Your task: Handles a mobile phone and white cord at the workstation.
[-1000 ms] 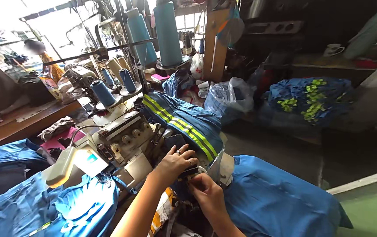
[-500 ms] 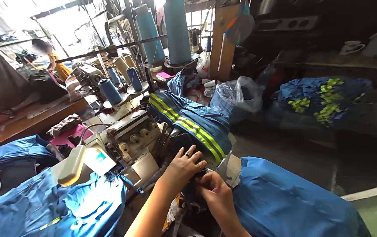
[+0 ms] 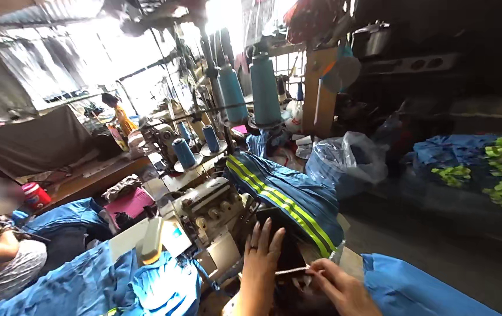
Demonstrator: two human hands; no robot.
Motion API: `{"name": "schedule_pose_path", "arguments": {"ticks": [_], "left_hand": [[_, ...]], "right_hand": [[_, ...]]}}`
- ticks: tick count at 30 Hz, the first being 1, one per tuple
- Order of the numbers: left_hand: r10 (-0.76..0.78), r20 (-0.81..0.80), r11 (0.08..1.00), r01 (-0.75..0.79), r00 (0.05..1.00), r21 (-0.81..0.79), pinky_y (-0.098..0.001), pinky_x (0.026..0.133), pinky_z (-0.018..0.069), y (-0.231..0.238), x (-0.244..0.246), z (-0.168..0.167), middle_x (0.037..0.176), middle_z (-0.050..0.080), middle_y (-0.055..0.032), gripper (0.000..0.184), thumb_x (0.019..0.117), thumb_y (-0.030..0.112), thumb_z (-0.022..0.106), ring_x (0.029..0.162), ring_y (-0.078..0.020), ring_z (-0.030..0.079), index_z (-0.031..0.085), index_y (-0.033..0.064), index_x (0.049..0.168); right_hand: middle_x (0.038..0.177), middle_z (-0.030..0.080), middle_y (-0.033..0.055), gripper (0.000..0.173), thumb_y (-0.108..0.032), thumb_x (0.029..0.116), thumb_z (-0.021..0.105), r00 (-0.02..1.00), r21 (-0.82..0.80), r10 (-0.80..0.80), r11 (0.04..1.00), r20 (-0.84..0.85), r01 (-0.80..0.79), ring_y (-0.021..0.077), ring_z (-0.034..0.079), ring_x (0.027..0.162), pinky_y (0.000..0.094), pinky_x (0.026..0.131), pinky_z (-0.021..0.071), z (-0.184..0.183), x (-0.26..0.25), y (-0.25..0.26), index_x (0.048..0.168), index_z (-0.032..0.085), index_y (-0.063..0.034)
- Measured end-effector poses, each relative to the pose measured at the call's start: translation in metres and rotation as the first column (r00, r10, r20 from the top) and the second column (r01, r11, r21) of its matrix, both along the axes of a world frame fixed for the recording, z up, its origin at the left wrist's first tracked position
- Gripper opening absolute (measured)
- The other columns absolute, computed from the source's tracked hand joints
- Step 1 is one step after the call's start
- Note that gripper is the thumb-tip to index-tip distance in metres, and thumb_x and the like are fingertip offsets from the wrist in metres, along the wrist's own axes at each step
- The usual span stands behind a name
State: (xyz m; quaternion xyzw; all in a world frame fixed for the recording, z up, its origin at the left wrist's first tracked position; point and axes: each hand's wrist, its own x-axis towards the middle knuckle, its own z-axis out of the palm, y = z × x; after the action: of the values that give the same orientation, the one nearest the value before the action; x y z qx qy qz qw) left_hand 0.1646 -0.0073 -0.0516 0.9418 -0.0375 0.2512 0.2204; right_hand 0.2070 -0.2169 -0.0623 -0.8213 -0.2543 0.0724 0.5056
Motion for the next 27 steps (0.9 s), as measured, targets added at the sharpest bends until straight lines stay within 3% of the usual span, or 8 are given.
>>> {"name": "schedule_pose_path", "arguments": {"ticks": [2,4,7,9,13,22,27], "left_hand": [[0.184,-0.058,0.898,-0.192,0.981,-0.395,-0.0538,0.108,0.0481,-0.006,-0.018,0.004,0.15,0.049,-0.0251,0.059,0.088,-0.014,0.056,0.136,-0.0393,0.053,0.053,0.0003,0.145],[0.254,-0.216,0.722,-0.333,0.943,-0.606,-0.048,0.107,0.0493,-0.015,-0.034,0.007,0.143,0.055,-0.0263,0.048,0.0991,0.0,0.056,0.127,-0.0357,0.06,0.049,-0.0054,0.146],[0.124,-0.261,0.58,-0.283,0.957,-0.764,-0.0475,0.109,0.0482,-0.026,-0.039,-0.005,0.135,0.062,-0.0257,0.042,0.1058,0.01,0.05,0.124,-0.0326,0.063,0.05,-0.0076,0.144],[0.064,-0.276,0.549,-0.265,0.959,-0.793,-0.0471,0.116,0.0408,-0.033,-0.039,-0.012,0.144,0.056,-0.0259,0.043,0.1074,0.012,0.047,0.135,-0.0329,0.056,0.049,-0.007,0.146],[0.088,-0.24,0.526,-0.25,0.967,-0.813,-0.0457,0.115,0.0431,-0.043,-0.036,-0.024,0.146,0.053,-0.0261,0.044,0.1054,0.008,0.05,0.135,-0.0328,0.055,0.049,-0.0047,0.147],[0.135,-0.024,0.538,-0.093,0.991,-0.838,-0.0367,0.105,0.0533,-0.048,-0.045,-0.046,0.138,0.06,-0.024,0.045,0.0954,-0.005,0.061,0.121,-0.0253,0.065,0.058,-0.0032,0.14],[0.104,0.086,0.593,0.008,0.991,-0.805,-0.0382,0.107,0.0529,-0.044,-0.046,-0.064,0.136,0.062,-0.025,0.042,0.0946,-0.006,0.061,0.123,-0.0261,0.065,0.06,-0.0075,0.137]], "right_hand": [[0.1,0.071,0.0167,0.027,-0.019,0.1038,0.054,0.991,0.047,-0.104,0.994,0.086,0.1,0.0286,0.072,0.089,0.0513,0.082,0.0592,0.0,0.022,0.004,0.116,0.067,0.0017],[0.114,0.068,0.0208,0.032,-0.019,0.1043,0.052,0.983,0.142,-0.171,0.977,0.066,0.16,0.0305,0.07,0.097,0.05,0.086,0.0589,-0.011,0.05,0.016,0.123,0.064,0.0035],[0.12,0.069,0.0126,0.04,-0.027,0.11,0.038,0.934,0.382,-0.033,0.907,-0.356,0.177,0.0219,0.071,0.1,0.0402,0.084,0.0602,-0.014,0.077,0.047,0.137,0.056,-0.0026],[0.112,0.071,0.0089,0.042,-0.032,0.1116,0.035,0.827,0.442,0.05,0.862,-0.559,0.246,0.0178,0.07,0.095,0.0371,0.078,0.0587,-0.004,0.074,0.061,0.136,0.057,-0.0056],[0.111,0.072,0.0108,0.036,-0.024,0.1095,0.044,0.766,0.465,0.063,0.826,-0.639,0.32,0.0183,0.071,0.098,0.0396,0.084,0.0598,-0.01,0.067,0.069,0.134,0.059,-0.0029],[0.12,0.07,0.0043,0.036,-0.019,0.1098,0.036,0.906,0.667,0.129,0.72,-0.403,0.194,0.0121,0.068,0.109,0.0349,0.095,0.0581,-0.03,0.048,0.056,0.137,0.055,-0.0032],[0.118,0.072,-0.0031,0.033,-0.014,0.1087,0.036,0.93,0.739,0.169,0.659,-0.325,0.139,0.0086,0.068,0.108,0.0325,0.096,0.0573,-0.041,0.042,0.049,0.133,0.058,-0.0088]]}}
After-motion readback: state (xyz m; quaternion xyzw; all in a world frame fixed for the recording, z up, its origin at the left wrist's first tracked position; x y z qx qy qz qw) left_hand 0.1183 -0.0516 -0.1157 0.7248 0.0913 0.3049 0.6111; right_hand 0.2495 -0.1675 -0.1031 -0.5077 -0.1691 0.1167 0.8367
